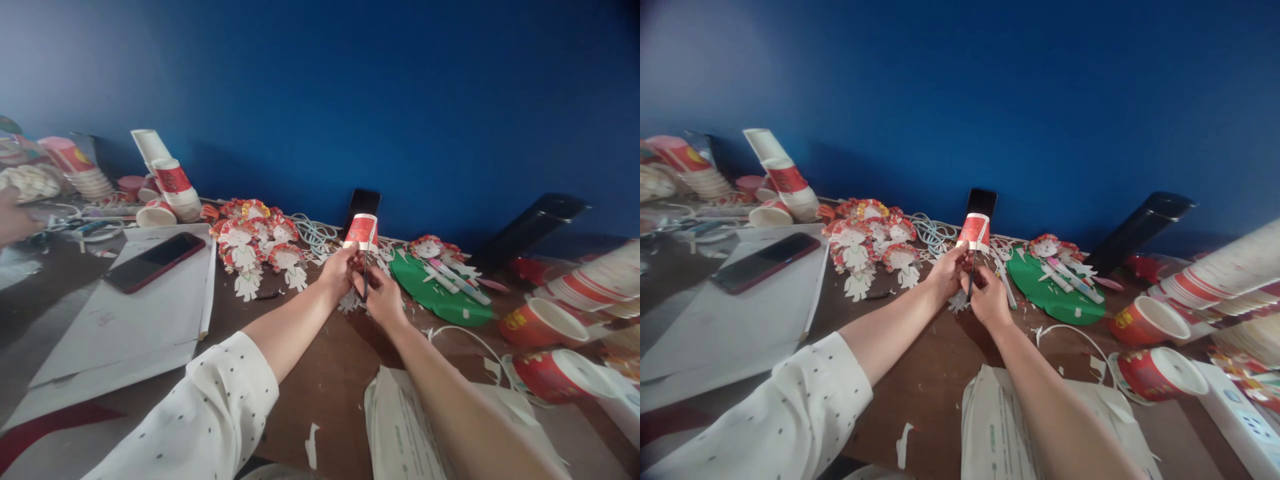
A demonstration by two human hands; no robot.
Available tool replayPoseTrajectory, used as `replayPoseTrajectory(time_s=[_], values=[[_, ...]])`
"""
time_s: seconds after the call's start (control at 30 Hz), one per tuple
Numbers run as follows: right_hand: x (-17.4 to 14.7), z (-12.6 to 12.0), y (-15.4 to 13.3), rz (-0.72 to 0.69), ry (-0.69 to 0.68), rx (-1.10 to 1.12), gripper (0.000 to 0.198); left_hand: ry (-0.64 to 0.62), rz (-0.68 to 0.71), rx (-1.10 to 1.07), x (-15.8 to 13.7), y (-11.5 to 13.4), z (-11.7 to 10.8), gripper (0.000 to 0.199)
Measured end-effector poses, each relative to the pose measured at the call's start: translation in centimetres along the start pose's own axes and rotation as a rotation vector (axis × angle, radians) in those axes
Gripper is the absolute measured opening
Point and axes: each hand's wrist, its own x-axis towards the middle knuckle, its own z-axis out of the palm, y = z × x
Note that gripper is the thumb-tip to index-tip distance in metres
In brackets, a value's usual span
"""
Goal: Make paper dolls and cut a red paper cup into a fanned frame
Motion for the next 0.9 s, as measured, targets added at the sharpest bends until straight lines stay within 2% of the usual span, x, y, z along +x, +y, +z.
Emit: replayPoseTrajectory(time_s=[0.17,0.43,0.63,0.9], values=[[0.1,-0.1,0.3,-0.005,-0.003,-0.002,0.028,-0.032,0.075,-0.012,0.4,-0.3,-0.1,0.025],[0.1,-0.2,0.6,-0.036,0.003,-0.013,0.029,-0.097,0.076,-0.021,0.7,-0.8,-0.6,0.025],[0.0,0.0,0.3,-0.056,0.022,-0.020,0.028,-0.190,0.019,0.048,0.3,-0.5,-0.6,0.031],[-0.1,0.0,0.4,-0.052,0.028,-0.062,0.030,-0.032,0.059,-0.066,0.1,-0.4,0.5,0.021]])
